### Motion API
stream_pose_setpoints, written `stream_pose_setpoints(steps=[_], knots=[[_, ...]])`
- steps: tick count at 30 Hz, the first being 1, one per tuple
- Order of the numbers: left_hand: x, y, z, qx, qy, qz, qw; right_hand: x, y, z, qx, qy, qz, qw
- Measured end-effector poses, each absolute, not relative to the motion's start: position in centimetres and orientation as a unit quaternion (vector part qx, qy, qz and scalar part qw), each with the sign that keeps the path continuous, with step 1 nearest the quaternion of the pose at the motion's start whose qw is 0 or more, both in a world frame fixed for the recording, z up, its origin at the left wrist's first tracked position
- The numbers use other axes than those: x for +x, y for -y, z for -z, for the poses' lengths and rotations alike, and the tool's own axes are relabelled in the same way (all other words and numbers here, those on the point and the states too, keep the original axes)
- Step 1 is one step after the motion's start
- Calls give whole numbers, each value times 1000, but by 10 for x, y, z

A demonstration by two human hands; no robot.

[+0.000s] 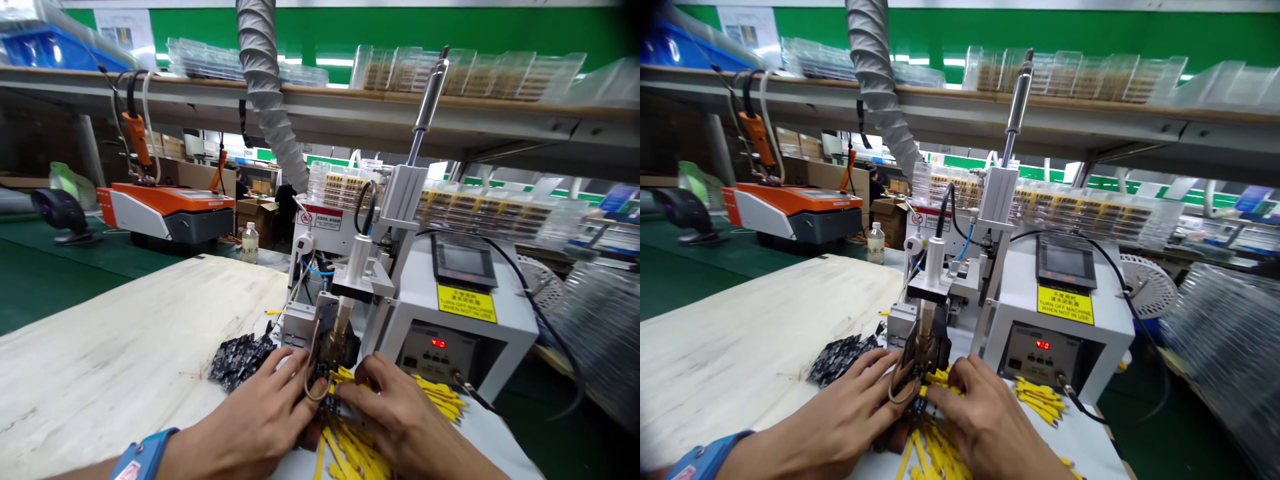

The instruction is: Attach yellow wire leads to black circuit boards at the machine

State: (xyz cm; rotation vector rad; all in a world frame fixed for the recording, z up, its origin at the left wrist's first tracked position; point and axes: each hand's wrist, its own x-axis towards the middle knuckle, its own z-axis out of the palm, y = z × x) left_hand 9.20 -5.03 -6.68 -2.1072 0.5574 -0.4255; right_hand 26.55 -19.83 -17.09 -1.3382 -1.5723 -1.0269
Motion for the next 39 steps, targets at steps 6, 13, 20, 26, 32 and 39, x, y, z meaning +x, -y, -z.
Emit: stream_pose_setpoints(steps=[6,13,20,26,32,39], knots=[[93,56,58,-892,-222,187,347,263,195,171,-493,617,389,474],[95,50,52,-901,-250,199,294,263,194,168,-469,611,415,484],[96,51,56,-898,-236,210,307,263,194,169,-462,611,420,487],[92,55,53,-913,-228,201,271,263,195,169,-454,619,408,494],[94,50,57,-929,-205,243,191,263,193,168,-435,619,420,501],[94,41,62,-924,-172,279,197,263,193,170,-444,618,423,492]])
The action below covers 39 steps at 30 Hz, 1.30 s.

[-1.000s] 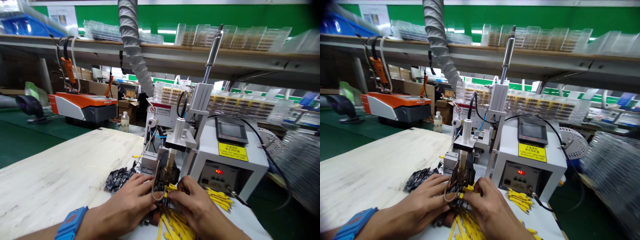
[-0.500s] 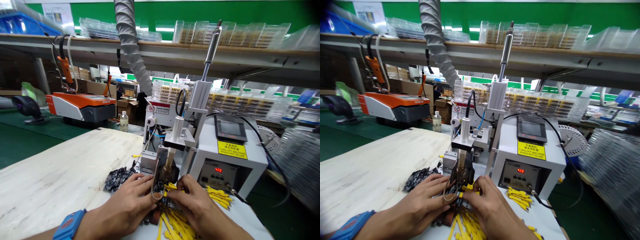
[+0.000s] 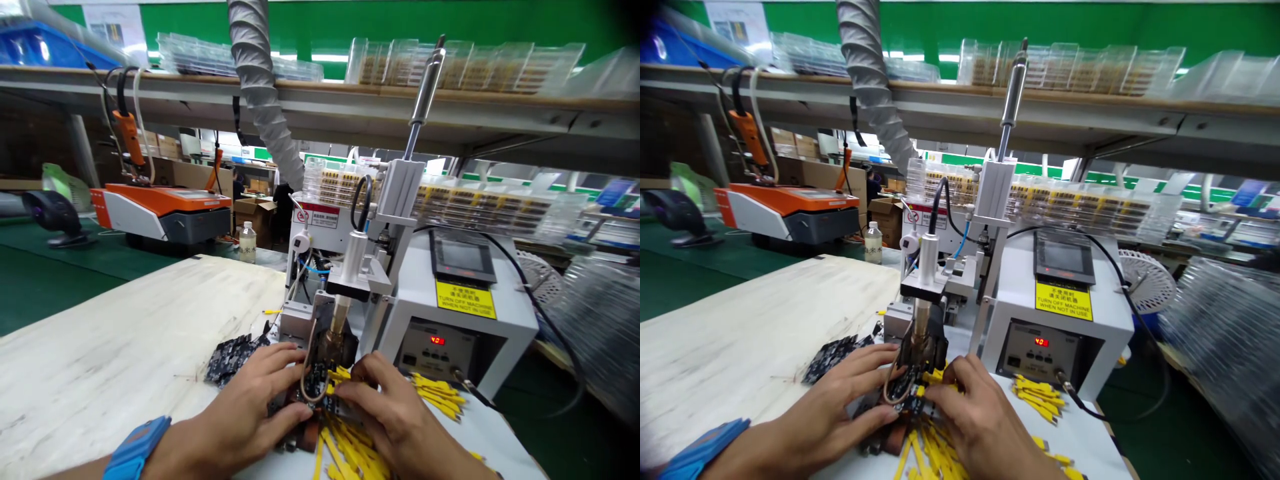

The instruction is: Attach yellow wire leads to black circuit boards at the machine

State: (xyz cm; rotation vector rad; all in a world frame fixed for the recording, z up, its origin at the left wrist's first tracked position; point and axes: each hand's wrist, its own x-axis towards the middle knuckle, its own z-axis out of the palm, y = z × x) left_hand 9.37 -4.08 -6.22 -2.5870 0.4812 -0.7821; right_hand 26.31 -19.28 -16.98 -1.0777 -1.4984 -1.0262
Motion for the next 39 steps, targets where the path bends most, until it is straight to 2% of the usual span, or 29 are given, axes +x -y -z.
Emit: stream_pose_setpoints(steps=[39], knots=[[92,45,57,-942,-135,244,188,262,193,171,-476,613,437,455]])
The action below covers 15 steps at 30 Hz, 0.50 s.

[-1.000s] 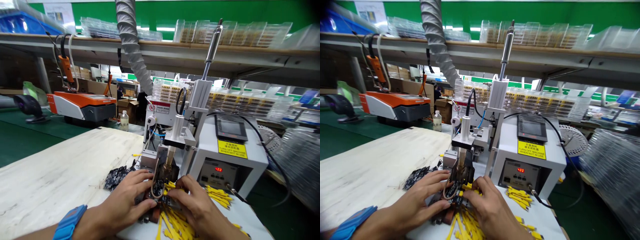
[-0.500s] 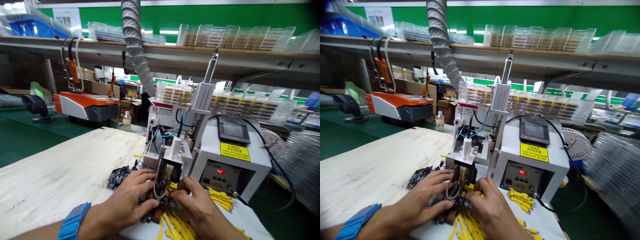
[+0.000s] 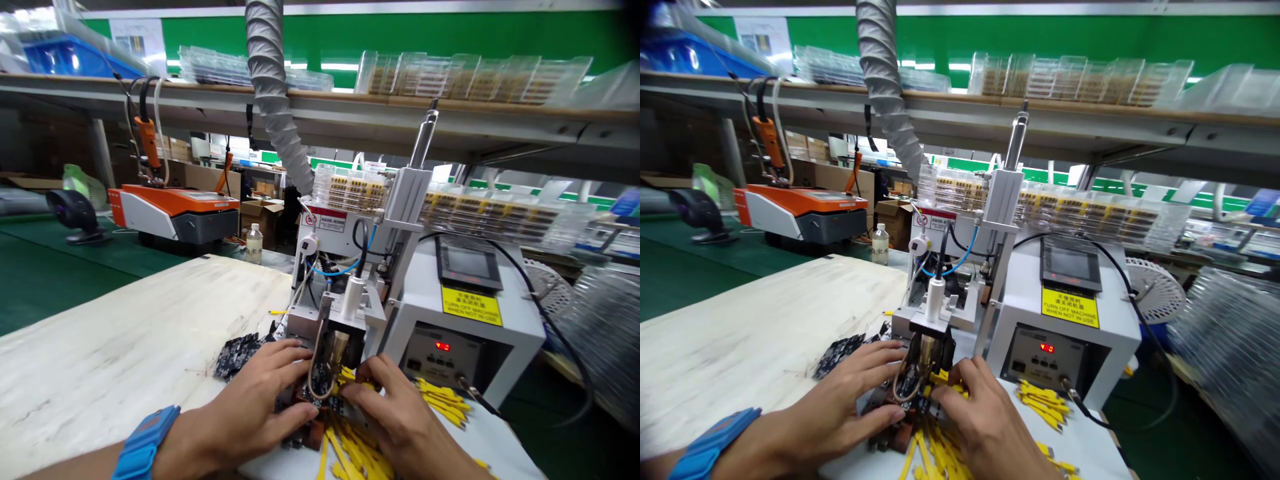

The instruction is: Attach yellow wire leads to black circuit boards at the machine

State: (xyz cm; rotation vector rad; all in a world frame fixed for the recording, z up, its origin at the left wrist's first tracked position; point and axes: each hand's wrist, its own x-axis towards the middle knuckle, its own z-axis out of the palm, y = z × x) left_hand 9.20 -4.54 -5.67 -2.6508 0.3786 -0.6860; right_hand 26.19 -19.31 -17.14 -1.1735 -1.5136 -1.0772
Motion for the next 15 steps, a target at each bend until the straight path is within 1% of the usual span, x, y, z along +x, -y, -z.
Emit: stream_pose_setpoints(steps=[6,15], knots=[[91,47,56,-942,-132,246,185,263,193,172,-477,618,434,451],[91,50,56,-930,-153,282,179,263,192,173,-470,617,432,461]])
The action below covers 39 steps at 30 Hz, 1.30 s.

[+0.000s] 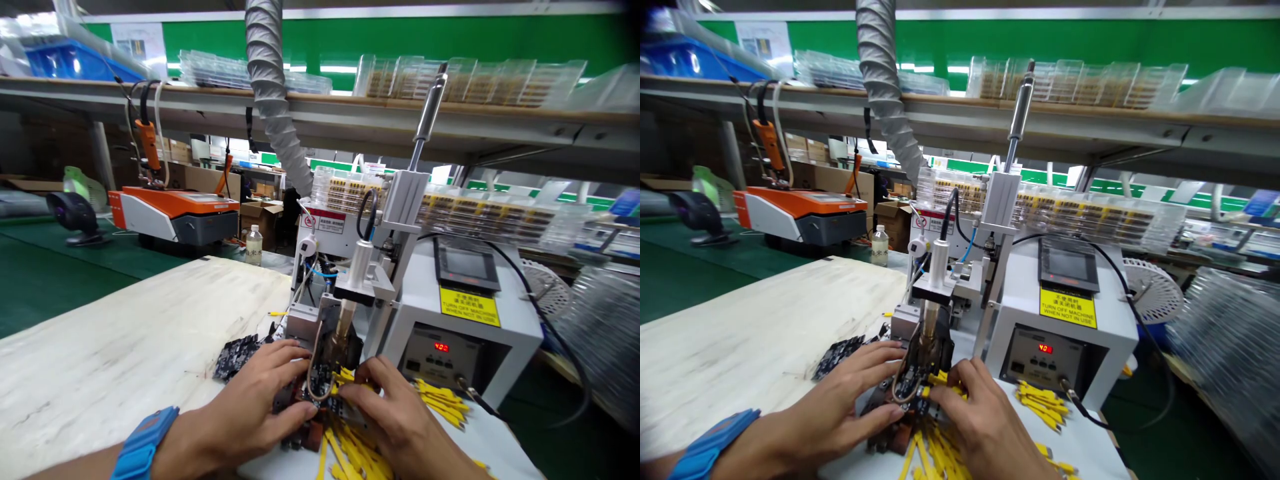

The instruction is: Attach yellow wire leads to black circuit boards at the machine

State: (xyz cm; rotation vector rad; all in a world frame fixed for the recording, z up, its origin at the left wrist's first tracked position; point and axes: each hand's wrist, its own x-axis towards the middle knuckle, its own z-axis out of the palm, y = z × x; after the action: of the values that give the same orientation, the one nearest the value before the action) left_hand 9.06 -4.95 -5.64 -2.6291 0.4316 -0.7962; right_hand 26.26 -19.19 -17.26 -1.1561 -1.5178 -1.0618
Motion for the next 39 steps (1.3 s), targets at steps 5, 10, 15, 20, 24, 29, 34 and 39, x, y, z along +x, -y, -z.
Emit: stream_pose_setpoints(steps=[5,10,15,20,24,29,34,39], knots=[[91,50,57,-926,-160,289,183,262,193,173,-470,618,424,467],[92,46,60,-928,-154,286,182,261,194,171,-459,622,416,479],[93,43,60,-935,-134,278,176,261,193,170,-455,616,405,499],[93,44,59,-940,-127,258,182,260,193,170,-450,624,397,500],[93,45,59,-938,-134,261,184,260,192,171,-441,622,404,506],[93,44,59,-937,-139,265,179,262,191,171,-438,622,404,508],[93,45,57,-938,-128,260,188,262,191,171,-431,622,413,507],[93,45,58,-939,-134,264,173,263,190,171,-436,621,413,504]])
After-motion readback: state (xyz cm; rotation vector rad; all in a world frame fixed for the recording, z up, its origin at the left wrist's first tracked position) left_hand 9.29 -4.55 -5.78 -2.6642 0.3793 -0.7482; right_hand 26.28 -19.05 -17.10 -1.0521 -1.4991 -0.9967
